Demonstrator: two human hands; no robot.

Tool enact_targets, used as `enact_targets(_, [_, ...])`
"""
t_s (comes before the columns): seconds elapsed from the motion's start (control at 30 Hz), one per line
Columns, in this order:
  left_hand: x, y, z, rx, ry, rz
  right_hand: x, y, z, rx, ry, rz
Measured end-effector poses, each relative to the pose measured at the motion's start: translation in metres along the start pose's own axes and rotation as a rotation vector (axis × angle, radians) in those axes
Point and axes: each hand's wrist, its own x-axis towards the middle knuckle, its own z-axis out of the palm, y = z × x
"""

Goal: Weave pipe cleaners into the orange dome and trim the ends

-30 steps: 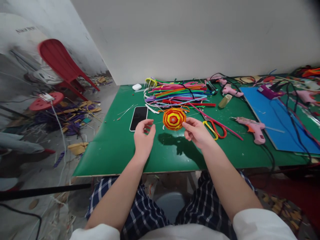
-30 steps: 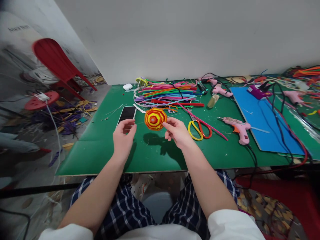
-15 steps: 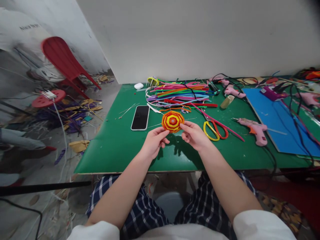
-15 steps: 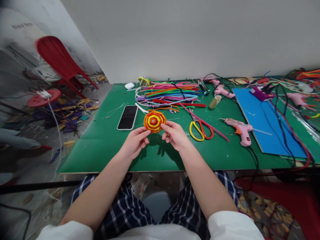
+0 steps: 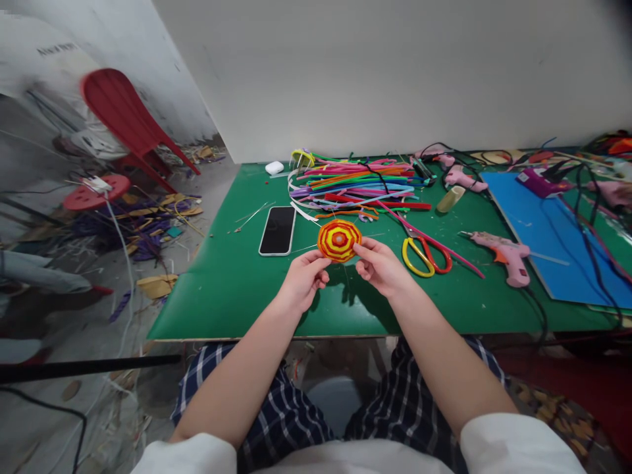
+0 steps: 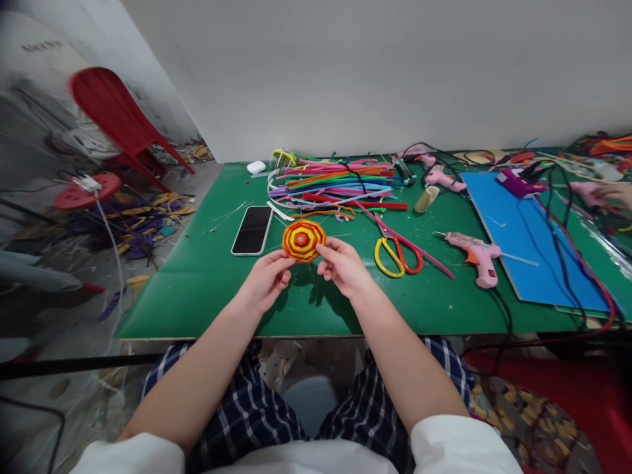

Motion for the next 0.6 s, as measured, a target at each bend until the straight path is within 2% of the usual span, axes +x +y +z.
enact_targets(0.33, [-0.0030, 0.0034, 0.0011, 0.058, -0.029, 0.015, 0.0010, -0.0006, -0.0013, 0.036, 0.005, -0.003])
enact_targets(0.6, [-0.0017, 0.0070, -0.0005, 0.049, 0.023, 0.027, 0.0003, -0.0012, -0.0021, 0.045, 0.000, 0.020])
